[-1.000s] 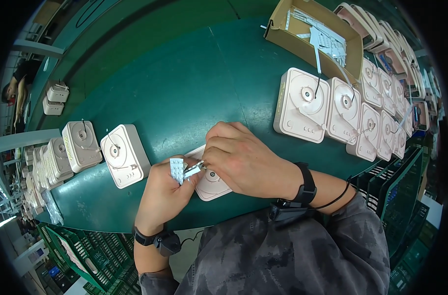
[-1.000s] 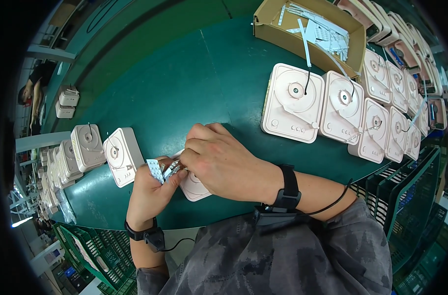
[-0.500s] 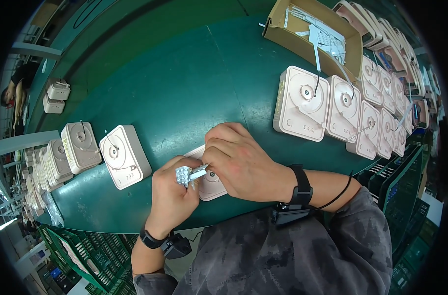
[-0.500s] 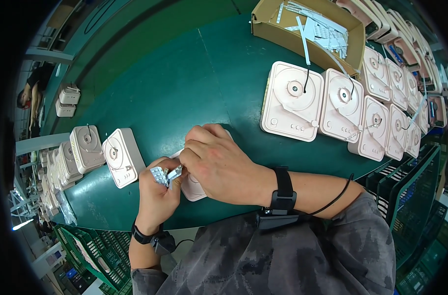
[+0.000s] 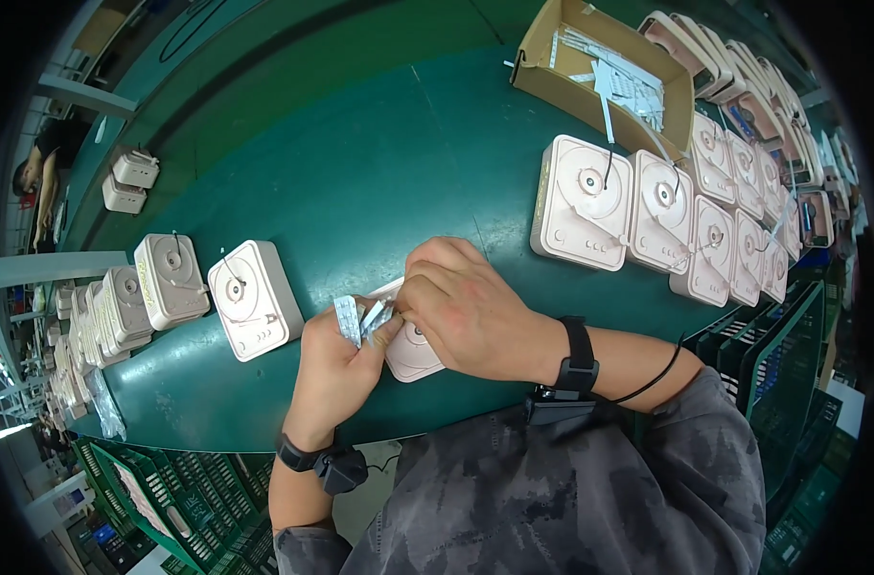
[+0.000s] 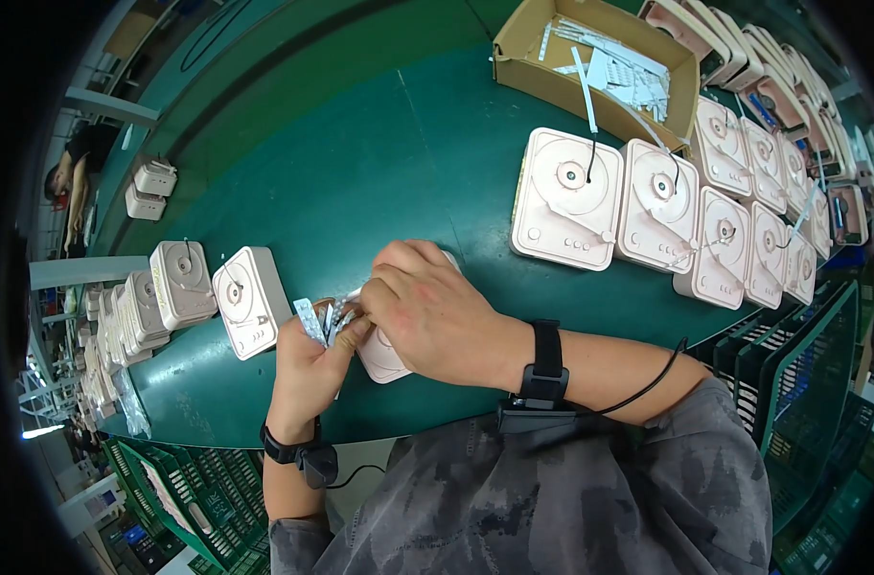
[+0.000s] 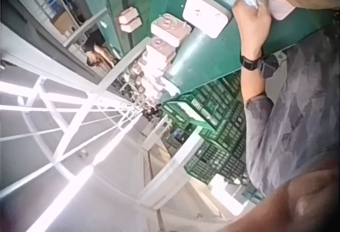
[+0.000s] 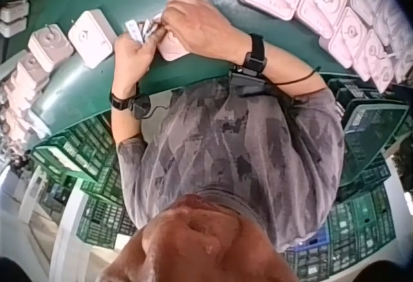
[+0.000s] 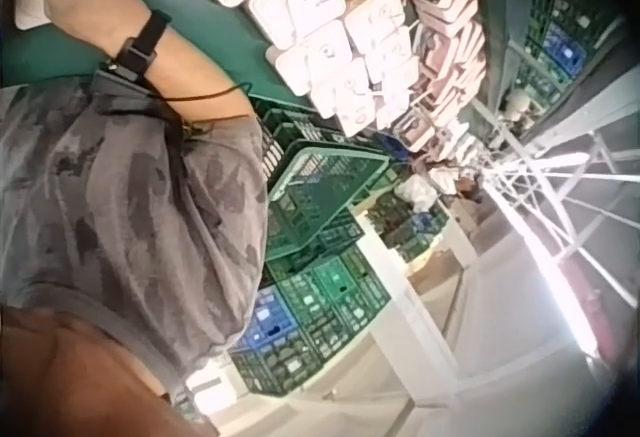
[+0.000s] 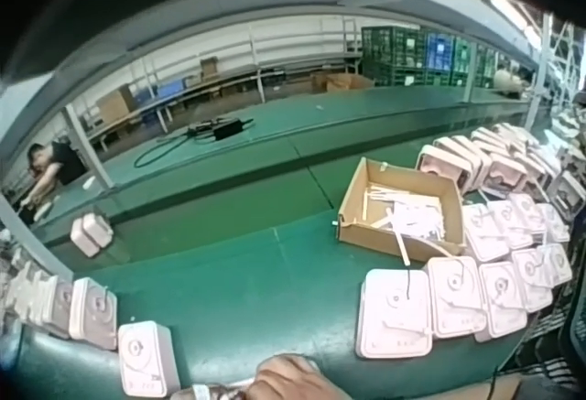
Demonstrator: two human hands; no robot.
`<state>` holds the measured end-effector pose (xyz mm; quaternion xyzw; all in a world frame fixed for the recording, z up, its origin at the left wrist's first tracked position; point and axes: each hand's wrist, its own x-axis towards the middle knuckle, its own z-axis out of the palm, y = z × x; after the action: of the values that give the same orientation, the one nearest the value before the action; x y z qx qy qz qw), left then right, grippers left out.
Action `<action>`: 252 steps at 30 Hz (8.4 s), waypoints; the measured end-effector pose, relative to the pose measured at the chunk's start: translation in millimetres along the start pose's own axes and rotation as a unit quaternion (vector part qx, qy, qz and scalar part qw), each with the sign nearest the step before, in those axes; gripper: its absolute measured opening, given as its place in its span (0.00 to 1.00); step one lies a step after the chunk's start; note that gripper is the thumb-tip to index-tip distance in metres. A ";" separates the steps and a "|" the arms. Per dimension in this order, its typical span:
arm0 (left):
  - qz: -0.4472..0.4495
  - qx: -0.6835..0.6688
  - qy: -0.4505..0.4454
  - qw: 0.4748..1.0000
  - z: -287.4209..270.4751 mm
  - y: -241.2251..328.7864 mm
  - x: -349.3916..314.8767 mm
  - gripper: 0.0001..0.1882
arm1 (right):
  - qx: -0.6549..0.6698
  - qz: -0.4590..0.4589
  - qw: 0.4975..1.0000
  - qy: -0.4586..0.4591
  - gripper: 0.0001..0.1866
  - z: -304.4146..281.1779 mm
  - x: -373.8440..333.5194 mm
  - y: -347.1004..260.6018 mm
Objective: The person picks up a pink device and a light strip, then inserts and presses the strip into a slot on the device. This process is repeated for several units, which are then moved aside on the green conveyor belt.
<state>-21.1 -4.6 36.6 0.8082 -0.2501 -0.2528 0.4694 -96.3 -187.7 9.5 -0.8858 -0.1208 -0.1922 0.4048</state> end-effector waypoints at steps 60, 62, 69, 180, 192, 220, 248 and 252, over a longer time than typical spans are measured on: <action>-0.127 -0.524 0.055 0.840 -2.7 -23.4 -42.7 0.14 | 0.387 0.270 0.882 0.007 0.06 -15.4 40.6 -19.4; -0.123 -0.553 0.110 0.817 -1.6 -24.6 -44.2 0.14 | 0.317 0.199 0.927 0.039 0.06 -18.1 38.9 -21.6; -0.015 -0.245 0.334 0.910 -3.7 -20.7 -46.7 0.09 | 0.271 0.213 0.938 0.043 0.03 -17.6 37.2 -25.6; 0.233 0.166 0.103 0.953 36.5 -6.7 -13.3 0.23 | -0.025 0.027 0.999 0.010 0.16 -12.3 -18.5 -8.7; -0.011 -0.028 0.284 0.958 -21.3 -26.4 -20.4 0.08 | -0.220 0.067 0.964 -0.131 0.43 -48.3 -9.4 -25.1; -0.069 -0.380 0.319 0.866 -69.9 -67.0 9.0 0.13 | -0.279 0.009 0.960 0.007 0.25 45.2 252.1 55.4; -0.210 -0.573 0.117 0.783 -178.4 -154.1 -97.5 0.15 | -0.451 -0.159 0.866 -0.148 0.18 70.8 -24.1 -77.6; -0.260 -0.514 0.174 0.799 -202.2 -151.4 -103.0 0.15 | -0.273 -0.133 0.943 -0.137 0.16 75.9 -20.4 -68.5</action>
<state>57.4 255.1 7.7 0.5130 0.2220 -0.3122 0.7681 -121.5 -86.8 1.1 -0.9559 -0.2350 -0.1467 0.0976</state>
